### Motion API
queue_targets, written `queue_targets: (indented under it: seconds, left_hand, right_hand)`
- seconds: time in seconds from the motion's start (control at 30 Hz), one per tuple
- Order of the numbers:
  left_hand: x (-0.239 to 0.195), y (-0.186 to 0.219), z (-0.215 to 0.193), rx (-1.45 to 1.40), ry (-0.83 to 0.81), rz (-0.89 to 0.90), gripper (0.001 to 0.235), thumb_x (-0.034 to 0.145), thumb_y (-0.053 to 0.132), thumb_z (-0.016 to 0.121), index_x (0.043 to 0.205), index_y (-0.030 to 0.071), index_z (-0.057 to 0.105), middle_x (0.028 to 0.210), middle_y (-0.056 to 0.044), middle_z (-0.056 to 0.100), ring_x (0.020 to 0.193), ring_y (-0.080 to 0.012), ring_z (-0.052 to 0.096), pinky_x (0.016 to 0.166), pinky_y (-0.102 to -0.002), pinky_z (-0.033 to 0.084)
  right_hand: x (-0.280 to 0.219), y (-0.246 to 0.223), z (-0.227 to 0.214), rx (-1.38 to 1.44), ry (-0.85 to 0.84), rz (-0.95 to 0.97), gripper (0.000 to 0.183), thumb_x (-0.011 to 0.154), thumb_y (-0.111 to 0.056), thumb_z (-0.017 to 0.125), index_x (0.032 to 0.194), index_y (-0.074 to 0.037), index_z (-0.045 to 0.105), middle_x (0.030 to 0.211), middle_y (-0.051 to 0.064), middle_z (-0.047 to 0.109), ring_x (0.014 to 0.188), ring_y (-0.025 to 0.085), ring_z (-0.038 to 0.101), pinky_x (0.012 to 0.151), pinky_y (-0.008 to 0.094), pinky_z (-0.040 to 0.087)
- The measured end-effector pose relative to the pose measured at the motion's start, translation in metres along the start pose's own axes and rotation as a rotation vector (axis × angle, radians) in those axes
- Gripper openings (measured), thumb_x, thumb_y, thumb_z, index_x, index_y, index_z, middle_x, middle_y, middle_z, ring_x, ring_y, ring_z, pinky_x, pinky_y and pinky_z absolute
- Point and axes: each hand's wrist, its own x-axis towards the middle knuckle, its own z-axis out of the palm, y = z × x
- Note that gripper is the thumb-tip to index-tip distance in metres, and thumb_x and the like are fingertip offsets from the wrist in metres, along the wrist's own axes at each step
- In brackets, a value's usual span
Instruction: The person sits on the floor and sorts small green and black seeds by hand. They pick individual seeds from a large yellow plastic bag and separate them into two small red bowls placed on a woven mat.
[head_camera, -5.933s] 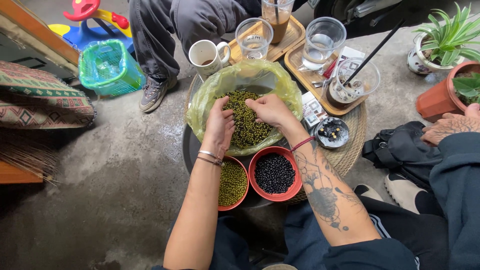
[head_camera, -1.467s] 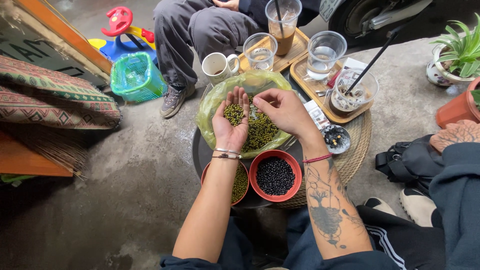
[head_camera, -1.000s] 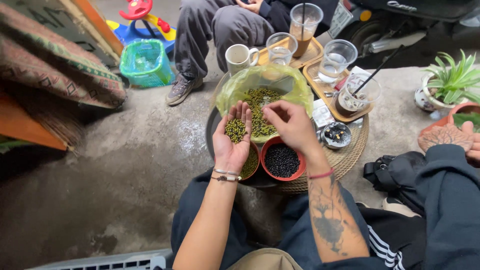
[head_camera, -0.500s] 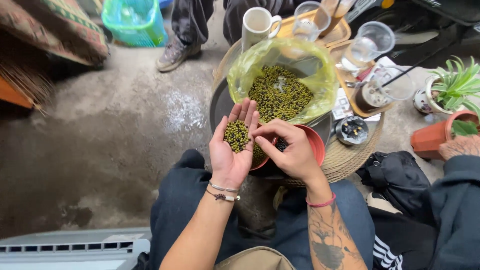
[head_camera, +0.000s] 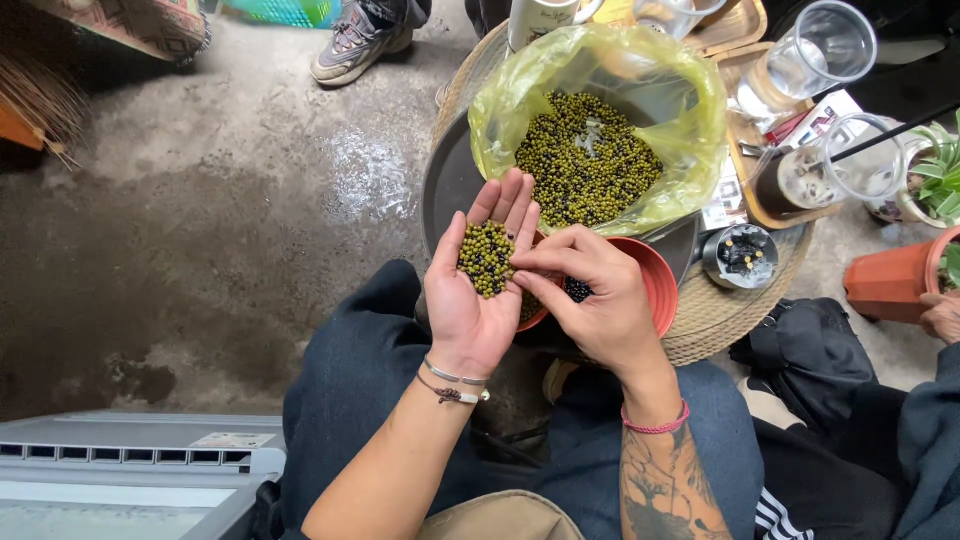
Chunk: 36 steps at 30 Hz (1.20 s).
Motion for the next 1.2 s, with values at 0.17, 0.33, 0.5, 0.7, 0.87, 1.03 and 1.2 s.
queue_targets:
  seconds: [0.17, 0.33, 0.5, 0.7, 0.87, 1.03, 1.2]
  left_hand:
    - [0.001, -0.003, -0.008, 0.014, 0.009, -0.01, 0.048, 0.126, 0.022, 0.051, 0.159, -0.012, 0.063, 0.17, -0.036, 0.058, 0.166, -0.0467, 0.051, 0.145, -0.059, 0.04]
    - [0.001, -0.004, -0.01, 0.01, 0.019, -0.014, 0.048, 0.126, 0.021, 0.052, 0.159, -0.012, 0.062, 0.17, -0.037, 0.058, 0.166, -0.0472, 0.051, 0.145, -0.06, 0.04]
    - [0.003, -0.004, -0.018, -0.005, 0.03, -0.022, 0.048, 0.125, 0.02, 0.052, 0.159, -0.012, 0.062, 0.17, -0.037, 0.057, 0.166, -0.0472, 0.05, 0.145, -0.06, 0.04]
    - [0.003, -0.001, -0.014, -0.078, 0.085, -0.034, 0.045, 0.124, 0.016, 0.053, 0.158, -0.012, 0.063, 0.171, -0.036, 0.057, 0.166, -0.0476, 0.051, 0.145, -0.061, 0.042]
    - [0.003, 0.004, -0.011, -0.102, 0.083, -0.052, 0.044, 0.124, 0.015, 0.053, 0.157, -0.011, 0.063, 0.171, -0.035, 0.057, 0.167, -0.0469, 0.05, 0.146, -0.062, 0.041]
    - [0.003, 0.009, -0.01, -0.113, 0.051, -0.064, 0.045, 0.124, 0.017, 0.054, 0.158, -0.011, 0.064, 0.172, -0.034, 0.057, 0.169, -0.0469, 0.048, 0.147, -0.061, 0.039]
    - [0.005, 0.014, -0.01, -0.051, 0.018, -0.038, 0.046, 0.125, 0.019, 0.053, 0.159, -0.009, 0.064, 0.172, -0.031, 0.059, 0.17, -0.0434, 0.048, 0.149, -0.059, 0.038]
  right_hand:
    - [-0.003, 0.004, 0.0, -0.043, -0.033, 0.012, 0.018, 0.102, -0.007, 0.089, 0.12, -0.008, 0.089, 0.105, 0.014, 0.081, 0.093, 0.031, 0.081, 0.081, 0.043, 0.066]
    - [-0.003, 0.001, 0.0, -0.131, -0.079, -0.026, 0.015, 0.107, -0.006, 0.084, 0.121, -0.004, 0.082, 0.107, 0.016, 0.077, 0.098, 0.039, 0.079, 0.082, 0.048, 0.066]
    - [-0.005, 0.008, 0.0, -0.223, -0.12, -0.061, 0.013, 0.113, -0.007, 0.078, 0.122, 0.0, 0.073, 0.111, 0.02, 0.073, 0.106, 0.047, 0.076, 0.084, 0.055, 0.065]
    - [-0.004, 0.01, 0.002, -0.144, -0.089, -0.05, 0.012, 0.115, -0.01, 0.076, 0.122, -0.001, 0.074, 0.111, 0.019, 0.073, 0.106, 0.047, 0.076, 0.085, 0.053, 0.065]
    - [-0.003, 0.009, -0.018, -0.034, -0.087, -0.006, 0.01, 0.113, -0.008, 0.076, 0.122, -0.003, 0.078, 0.11, 0.017, 0.077, 0.103, 0.04, 0.079, 0.087, 0.051, 0.063]
    - [-0.012, 0.0, -0.069, 0.087, -0.057, 0.116, 0.012, 0.112, -0.002, 0.078, 0.123, 0.0, 0.08, 0.109, 0.013, 0.078, 0.104, 0.024, 0.075, 0.096, 0.043, 0.062]
    - [-0.031, 0.014, -0.116, -0.012, -0.04, 0.158, 0.013, 0.11, 0.001, 0.081, 0.122, 0.002, 0.083, 0.105, 0.017, 0.079, 0.101, 0.025, 0.075, 0.094, 0.044, 0.063]
